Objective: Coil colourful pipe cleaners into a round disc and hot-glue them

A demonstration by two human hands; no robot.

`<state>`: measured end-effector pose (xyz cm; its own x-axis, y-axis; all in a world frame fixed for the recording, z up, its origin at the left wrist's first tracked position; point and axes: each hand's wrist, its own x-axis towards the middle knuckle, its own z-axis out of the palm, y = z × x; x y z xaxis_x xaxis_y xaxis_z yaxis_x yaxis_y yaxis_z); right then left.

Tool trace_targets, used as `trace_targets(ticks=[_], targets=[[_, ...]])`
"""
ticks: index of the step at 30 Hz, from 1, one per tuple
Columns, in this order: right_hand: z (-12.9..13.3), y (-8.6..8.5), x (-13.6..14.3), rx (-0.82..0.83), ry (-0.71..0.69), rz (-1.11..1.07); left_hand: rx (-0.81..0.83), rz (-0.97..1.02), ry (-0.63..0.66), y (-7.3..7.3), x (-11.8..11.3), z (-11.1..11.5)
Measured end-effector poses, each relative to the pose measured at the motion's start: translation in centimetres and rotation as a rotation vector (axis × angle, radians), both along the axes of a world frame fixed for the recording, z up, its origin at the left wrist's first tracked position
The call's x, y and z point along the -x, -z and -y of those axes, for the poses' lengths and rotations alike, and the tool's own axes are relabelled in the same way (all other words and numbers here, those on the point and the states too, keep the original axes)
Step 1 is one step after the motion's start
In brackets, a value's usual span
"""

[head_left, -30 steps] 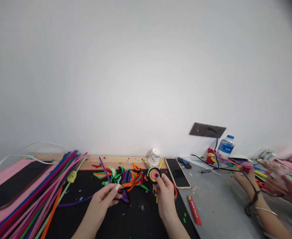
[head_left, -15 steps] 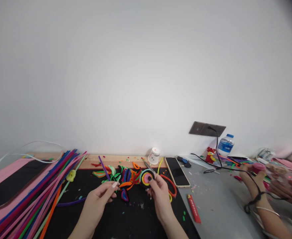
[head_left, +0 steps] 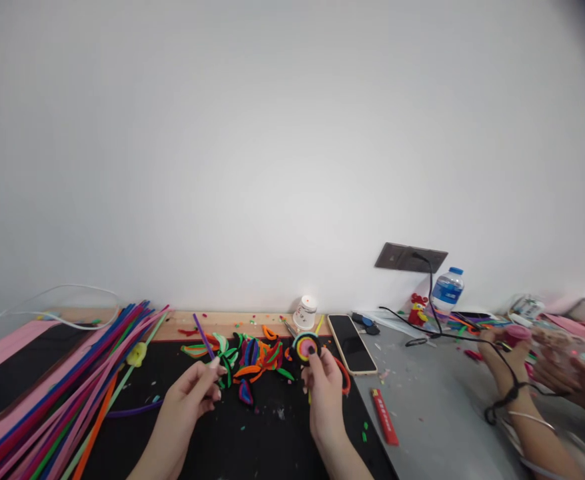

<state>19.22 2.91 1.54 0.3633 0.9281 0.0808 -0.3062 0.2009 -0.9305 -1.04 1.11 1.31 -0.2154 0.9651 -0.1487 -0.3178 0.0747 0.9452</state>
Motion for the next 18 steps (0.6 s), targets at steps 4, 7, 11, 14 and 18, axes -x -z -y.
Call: trace_targets(ticks=[4,7,11,14,18], targets=[[-0.6,-0.2,-1.0,0.072,0.145,-0.232,0.035,0.339,-0.068,-0.1,0.6,-0.7],[-0.7,-0.2,-1.4,0.107,0.156,-0.323,0.094,0.557,-0.073,-0.6,1.0,-1.0],[-0.8,-0.1,-1.3,0.121,0.125,-0.356,0.085,0.633,0.091,-0.9,0.7,-0.4],[-0.7,-0.1,-0.9,0.131,0.047,-0.348,0.010,0.355,0.203,-0.7,0.0,0.1],[0.2,-0.7,0.0,0.115,-0.225,-0.285,-0.129,-0.124,0.357,-0.1,-1.1,0.5]])
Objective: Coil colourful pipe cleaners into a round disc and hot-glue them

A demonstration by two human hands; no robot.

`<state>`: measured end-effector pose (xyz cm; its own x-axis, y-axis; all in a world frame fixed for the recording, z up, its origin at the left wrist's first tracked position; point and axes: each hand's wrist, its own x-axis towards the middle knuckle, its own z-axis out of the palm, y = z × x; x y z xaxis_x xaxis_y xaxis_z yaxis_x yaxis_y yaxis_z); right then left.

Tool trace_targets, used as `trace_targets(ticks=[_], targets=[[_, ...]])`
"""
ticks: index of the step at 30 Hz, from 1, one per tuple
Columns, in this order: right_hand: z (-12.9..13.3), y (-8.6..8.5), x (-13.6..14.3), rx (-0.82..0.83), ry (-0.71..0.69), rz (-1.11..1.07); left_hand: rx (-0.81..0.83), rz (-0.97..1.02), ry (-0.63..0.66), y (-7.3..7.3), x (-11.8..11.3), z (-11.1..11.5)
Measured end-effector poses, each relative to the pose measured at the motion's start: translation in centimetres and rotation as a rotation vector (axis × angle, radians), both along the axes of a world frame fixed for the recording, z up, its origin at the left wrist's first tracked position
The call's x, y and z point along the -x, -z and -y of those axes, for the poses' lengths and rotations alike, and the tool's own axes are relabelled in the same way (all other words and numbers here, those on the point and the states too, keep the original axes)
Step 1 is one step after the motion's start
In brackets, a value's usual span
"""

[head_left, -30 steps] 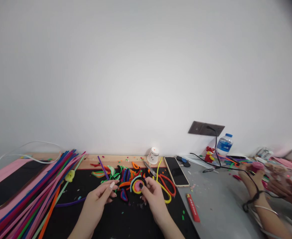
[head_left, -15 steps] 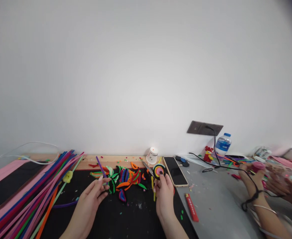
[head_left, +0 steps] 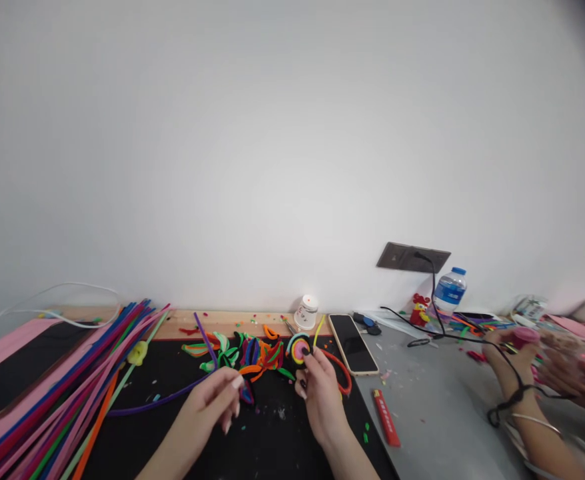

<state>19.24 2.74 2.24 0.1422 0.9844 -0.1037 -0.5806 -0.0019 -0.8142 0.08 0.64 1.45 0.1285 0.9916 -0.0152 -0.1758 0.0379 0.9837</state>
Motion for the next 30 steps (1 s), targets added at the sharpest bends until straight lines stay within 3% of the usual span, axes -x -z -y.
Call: trace_targets(ticks=[3,7,14,19,24,27,30], targets=[[0.9,-0.3,0.8,-0.025,-0.219,0.021,-0.064,-0.129,0.025,0.2,-0.5,0.4],[1.7,-0.2,1.6,-0.041,-0.470,0.150,-0.045,-0.127,0.122,0.4,-1.0,1.1],[2.0,0.1,1.9,-0.038,-0.710,0.318,0.035,-0.092,0.339,0.5,-1.9,1.3],[2.1,-0.2,2.0,-0.009,-0.715,0.312,0.023,-0.205,0.354,1.0,-1.6,1.0],[1.8,-0.3,1.7,-0.061,-0.694,0.241,0.040,-0.298,0.230,1.2,-1.0,0.3],[1.1,-0.3,1.0,-0.066,-0.560,0.142,0.024,-0.343,0.124,1.0,-0.8,0.0],[0.0,-0.3,-0.3,-0.079,-0.299,-0.011,-0.006,-0.405,0.011,0.7,-0.3,-0.3]])
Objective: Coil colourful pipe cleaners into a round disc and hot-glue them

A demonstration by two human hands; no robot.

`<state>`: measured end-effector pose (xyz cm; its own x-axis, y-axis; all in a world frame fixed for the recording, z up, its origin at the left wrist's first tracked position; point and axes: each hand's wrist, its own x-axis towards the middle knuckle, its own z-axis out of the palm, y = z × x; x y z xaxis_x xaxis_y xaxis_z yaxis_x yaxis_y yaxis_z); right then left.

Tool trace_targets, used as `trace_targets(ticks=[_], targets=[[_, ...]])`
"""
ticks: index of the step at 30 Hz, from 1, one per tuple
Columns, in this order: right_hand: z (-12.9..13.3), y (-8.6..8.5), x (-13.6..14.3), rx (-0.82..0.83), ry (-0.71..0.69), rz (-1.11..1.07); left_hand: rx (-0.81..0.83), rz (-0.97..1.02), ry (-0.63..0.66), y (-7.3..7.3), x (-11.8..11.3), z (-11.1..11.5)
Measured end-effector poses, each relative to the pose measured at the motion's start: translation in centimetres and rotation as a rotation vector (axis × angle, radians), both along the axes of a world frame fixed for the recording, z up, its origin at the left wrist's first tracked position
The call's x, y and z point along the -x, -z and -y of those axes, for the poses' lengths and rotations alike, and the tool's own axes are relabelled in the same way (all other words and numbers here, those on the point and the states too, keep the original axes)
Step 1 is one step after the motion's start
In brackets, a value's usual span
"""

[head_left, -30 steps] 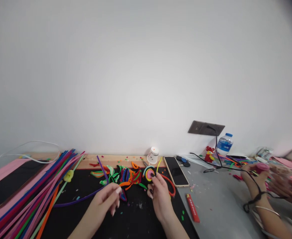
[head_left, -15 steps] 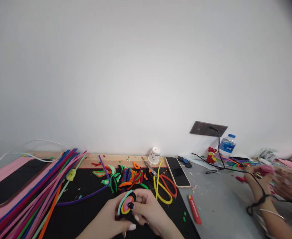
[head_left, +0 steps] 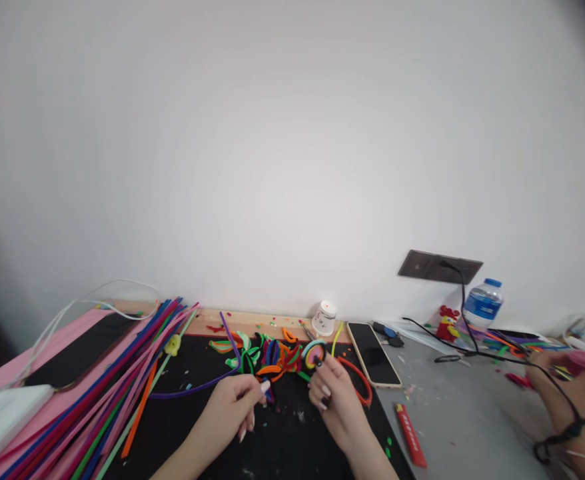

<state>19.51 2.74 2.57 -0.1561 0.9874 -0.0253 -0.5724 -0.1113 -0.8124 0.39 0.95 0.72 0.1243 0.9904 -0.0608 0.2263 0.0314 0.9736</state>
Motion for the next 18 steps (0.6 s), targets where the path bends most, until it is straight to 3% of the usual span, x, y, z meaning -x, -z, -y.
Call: trace_targets(ticks=[3,5,9,13,16,18], targets=[[-0.9,-0.1,-1.3,-0.011,0.247,-0.089,-0.099,-0.075,-0.098,-0.4,0.6,-0.1],[-1.2,-0.1,-1.9,-0.028,0.325,-0.104,-0.184,-0.136,-0.148,-0.9,1.1,-0.1],[-1.2,0.2,-1.9,-0.032,0.300,-0.091,-0.324,-0.287,-0.229,-2.9,2.9,-0.3],[-1.2,0.6,-1.5,-0.037,0.269,-0.095,-0.366,-0.476,-0.331,-5.2,7.5,-1.2],[-1.1,0.5,-1.4,-0.036,0.261,-0.086,-0.286,-0.663,-0.474,-5.9,11.9,-1.2],[-1.1,0.5,-1.3,-0.041,0.245,-0.064,-0.170,-0.761,-0.575,-5.4,14.2,-0.8]])
